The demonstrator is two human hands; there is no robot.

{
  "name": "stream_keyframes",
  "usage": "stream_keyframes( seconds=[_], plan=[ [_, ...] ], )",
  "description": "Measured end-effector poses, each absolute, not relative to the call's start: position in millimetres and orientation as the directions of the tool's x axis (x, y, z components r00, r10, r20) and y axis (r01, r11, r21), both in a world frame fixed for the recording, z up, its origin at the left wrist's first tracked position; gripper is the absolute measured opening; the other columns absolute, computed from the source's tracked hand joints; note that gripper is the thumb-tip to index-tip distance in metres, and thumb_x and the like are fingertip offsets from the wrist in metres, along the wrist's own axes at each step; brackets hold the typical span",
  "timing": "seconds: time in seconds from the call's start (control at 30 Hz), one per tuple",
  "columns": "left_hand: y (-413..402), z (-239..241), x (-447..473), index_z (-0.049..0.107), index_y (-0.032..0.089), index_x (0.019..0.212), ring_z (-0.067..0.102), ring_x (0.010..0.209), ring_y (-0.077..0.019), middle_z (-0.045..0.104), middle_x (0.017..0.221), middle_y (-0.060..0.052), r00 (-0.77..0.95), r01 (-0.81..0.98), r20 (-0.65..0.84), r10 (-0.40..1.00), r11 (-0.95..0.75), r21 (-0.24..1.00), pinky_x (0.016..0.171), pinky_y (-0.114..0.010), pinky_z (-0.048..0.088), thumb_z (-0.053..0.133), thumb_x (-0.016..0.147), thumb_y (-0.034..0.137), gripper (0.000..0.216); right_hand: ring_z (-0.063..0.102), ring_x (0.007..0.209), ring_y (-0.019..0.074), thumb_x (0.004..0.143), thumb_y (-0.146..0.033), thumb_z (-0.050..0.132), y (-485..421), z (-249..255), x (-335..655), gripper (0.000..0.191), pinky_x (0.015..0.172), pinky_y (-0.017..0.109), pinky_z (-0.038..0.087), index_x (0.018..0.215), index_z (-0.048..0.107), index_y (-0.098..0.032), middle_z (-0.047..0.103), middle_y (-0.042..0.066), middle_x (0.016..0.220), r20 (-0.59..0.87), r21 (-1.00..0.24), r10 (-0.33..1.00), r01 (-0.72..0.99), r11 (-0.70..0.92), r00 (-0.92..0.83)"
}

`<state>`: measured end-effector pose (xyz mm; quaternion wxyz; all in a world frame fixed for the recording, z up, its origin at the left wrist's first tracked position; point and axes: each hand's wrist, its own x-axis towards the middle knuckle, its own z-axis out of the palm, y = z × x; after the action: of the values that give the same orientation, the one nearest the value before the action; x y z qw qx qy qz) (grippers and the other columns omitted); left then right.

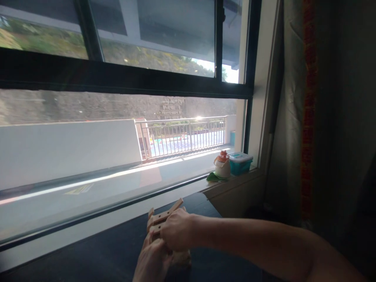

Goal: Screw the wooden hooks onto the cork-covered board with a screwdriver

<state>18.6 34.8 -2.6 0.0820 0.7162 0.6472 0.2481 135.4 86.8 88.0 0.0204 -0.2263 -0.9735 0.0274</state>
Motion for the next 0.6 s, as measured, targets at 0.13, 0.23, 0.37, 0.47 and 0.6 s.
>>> stream_keyframes(
  seconds=[0.13, 0.23, 0.37, 0.47, 0.6],
  plan=[
    [34.0, 1.9, 20.6, 0.062, 0.032, 0.107, 0.059, 0.107, -0.0202, 0.072, 0.1, 0.001, 0.042, 0.885, 0.267, 0.963, -0.16, 0.437, 0.108, -0.047, 0.023, 0.049, 0.067, 0.01, 0.047, 0.058, 0.06, 0.0189, 0.068, -0.024, 0.061, 90.7, 105.6, 136.7, 0.015, 0.054, 0.028, 0.044, 0.074, 0.067, -0.012, 0.065, 0.009, 0.067, -0.129, 0.132, 0.474, 0.458, 0.879, -0.871],
    [30.8, 6.9, 22.1, 0.063, 0.028, 0.104, 0.058, 0.109, -0.0213, 0.07, 0.107, -0.001, 0.03, 0.893, 0.242, 0.97, -0.135, 0.428, 0.104, -0.045, 0.029, 0.047, 0.068, 0.011, 0.042, 0.058, 0.06, 0.0192, 0.065, -0.023, 0.064, 89.4, 115.1, 135.9, 0.019, 0.053, 0.028, 0.043, 0.081, 0.067, -0.014, 0.066, 0.007, 0.067, -0.167, 0.151, 0.403, 0.381, 0.912, -0.9],
    [28.2, 9.9, 22.6, 0.065, 0.022, 0.093, 0.059, 0.106, -0.0246, 0.072, 0.097, -0.005, 0.011, 0.909, 0.217, 0.976, -0.1, 0.404, 0.095, -0.043, 0.039, 0.045, 0.071, 0.017, 0.031, 0.058, 0.063, 0.0176, 0.067, -0.015, 0.063, 85.0, 117.5, 133.0, 0.005, 0.058, 0.027, 0.044, 0.071, 0.065, -0.017, 0.066, 0.005, 0.069, -0.127, 0.164, 0.282, 0.26, 0.952, -0.951],
    [29.2, 9.2, 22.5, 0.066, 0.024, 0.079, 0.058, 0.105, -0.0256, 0.073, 0.087, -0.004, 0.018, 0.911, 0.231, 0.973, -0.111, 0.398, 0.092, -0.042, 0.04, 0.047, 0.069, 0.018, 0.022, 0.058, 0.067, 0.0169, 0.066, -0.007, 0.063, 83.1, 114.8, 132.2, 0.009, 0.062, 0.025, 0.044, 0.065, 0.064, -0.016, 0.067, 0.005, 0.072, -0.076, 0.139, 0.261, 0.249, 0.959, -0.962],
    [30.1, 8.7, 22.6, 0.065, 0.025, 0.084, 0.06, 0.101, -0.0236, 0.073, 0.083, 0.0, 0.045, 0.903, 0.234, 0.971, -0.14, 0.406, 0.101, -0.046, 0.033, 0.049, 0.069, 0.015, 0.024, 0.058, 0.065, 0.018, 0.071, -0.01, 0.062, 83.4, 108.5, 133.3, 0.009, 0.065, 0.028, 0.045, 0.072, 0.068, -0.016, 0.067, 0.007, 0.07, -0.084, 0.094, 0.344, 0.336, 0.937, -0.935]
  ],
)
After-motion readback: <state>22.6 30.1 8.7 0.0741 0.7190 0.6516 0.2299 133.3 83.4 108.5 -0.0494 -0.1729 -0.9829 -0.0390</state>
